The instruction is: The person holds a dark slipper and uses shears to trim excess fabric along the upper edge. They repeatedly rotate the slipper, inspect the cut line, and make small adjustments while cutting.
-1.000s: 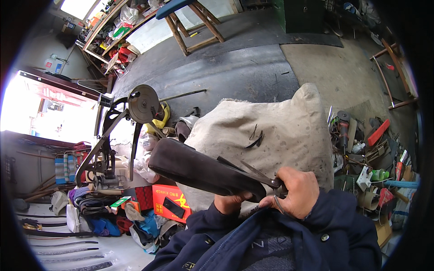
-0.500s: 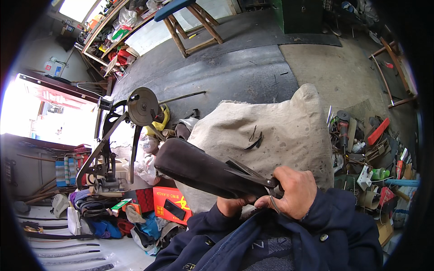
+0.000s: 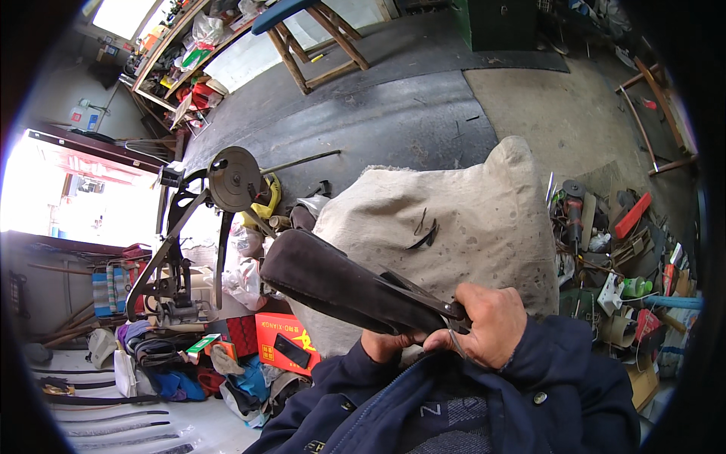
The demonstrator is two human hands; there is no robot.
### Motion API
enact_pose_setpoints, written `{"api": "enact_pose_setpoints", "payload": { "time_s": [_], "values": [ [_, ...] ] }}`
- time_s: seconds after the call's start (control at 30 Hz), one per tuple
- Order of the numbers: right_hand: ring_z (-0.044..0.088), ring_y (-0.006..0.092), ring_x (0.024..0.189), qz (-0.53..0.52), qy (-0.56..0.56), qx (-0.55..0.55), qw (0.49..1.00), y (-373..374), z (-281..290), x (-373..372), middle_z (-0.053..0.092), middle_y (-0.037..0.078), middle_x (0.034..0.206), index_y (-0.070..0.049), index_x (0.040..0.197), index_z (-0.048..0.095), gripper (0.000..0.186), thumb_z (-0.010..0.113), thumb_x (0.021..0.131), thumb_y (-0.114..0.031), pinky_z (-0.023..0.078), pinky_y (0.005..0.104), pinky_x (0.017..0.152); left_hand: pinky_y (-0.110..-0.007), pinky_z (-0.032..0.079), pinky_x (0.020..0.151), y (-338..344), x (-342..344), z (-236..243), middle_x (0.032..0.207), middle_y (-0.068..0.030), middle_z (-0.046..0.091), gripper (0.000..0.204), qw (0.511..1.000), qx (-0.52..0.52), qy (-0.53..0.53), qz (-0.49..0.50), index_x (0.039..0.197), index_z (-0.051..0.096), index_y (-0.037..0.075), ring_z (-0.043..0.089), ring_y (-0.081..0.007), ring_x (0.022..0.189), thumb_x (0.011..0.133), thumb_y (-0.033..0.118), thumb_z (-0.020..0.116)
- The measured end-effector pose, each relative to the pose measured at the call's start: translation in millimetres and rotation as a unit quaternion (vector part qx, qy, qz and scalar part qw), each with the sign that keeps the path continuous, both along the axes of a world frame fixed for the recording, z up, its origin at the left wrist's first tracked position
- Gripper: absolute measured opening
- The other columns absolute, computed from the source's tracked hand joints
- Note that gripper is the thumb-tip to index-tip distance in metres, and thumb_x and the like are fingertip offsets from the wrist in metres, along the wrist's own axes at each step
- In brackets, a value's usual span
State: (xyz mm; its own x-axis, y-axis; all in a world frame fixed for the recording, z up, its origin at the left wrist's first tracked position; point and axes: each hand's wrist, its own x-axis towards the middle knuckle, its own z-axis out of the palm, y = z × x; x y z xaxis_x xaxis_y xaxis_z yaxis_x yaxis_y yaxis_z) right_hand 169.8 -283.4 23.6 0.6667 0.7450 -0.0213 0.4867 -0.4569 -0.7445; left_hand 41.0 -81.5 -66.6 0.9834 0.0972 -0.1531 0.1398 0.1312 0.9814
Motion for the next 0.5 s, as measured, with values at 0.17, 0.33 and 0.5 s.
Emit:
{"api": "enact_pose_setpoints", "payload": {
  "time_s": [0.17, 0.33, 0.5],
  "values": [
    [0.063, 0.0403, 0.057, 0.007, -0.006, 0.028, 1.0, -1.0, -4.6, -0.4, 0.059, 0.019, 0.061, -0.003, 0.072, 0.053, 0.073, 0.073, 0.078, -0.073, 0.05, 0.0455, 0.053, -0.035, 0.056, 0.084, -1.6, -1.6, -0.3, 0.106, -0.0053, 0.074, 0.039, 0.997, 0.069, -0.022, 0.003, 0.112, 0.073, 0.007, 0.069, -0.0193, 0.097, 0.077, 0.008, 0.089],
    [0.063, 0.0405, 0.057, 0.004, 0.009, 0.022, 1.0, -2.1, -4.8, -1.1, 0.058, 0.019, 0.06, -0.003, 0.073, 0.053, 0.072, 0.074, 0.078, -0.072, 0.05, 0.0454, 0.053, -0.036, 0.056, 0.085, 1.7, -5.7, 1.0, 0.104, -0.0071, 0.074, 0.035, 0.994, 0.107, 0.015, 0.021, 0.11, 0.073, 0.007, 0.069, -0.0226, 0.097, 0.078, 0.01, 0.088],
    [0.063, 0.0404, 0.058, 0.009, 0.04, -0.008, 0.999, -4.2, -1.0, 2.5, 0.059, 0.018, 0.062, -0.003, 0.076, 0.054, 0.073, 0.073, 0.077, -0.073, 0.05, 0.0462, 0.054, -0.038, 0.056, 0.084, 12.4, -11.1, 2.5, 0.104, -0.0099, 0.074, 0.034, 0.971, 0.234, -0.017, -0.043, 0.109, 0.074, 0.007, 0.07, -0.0273, 0.097, 0.081, 0.021, 0.088]
  ]
}}
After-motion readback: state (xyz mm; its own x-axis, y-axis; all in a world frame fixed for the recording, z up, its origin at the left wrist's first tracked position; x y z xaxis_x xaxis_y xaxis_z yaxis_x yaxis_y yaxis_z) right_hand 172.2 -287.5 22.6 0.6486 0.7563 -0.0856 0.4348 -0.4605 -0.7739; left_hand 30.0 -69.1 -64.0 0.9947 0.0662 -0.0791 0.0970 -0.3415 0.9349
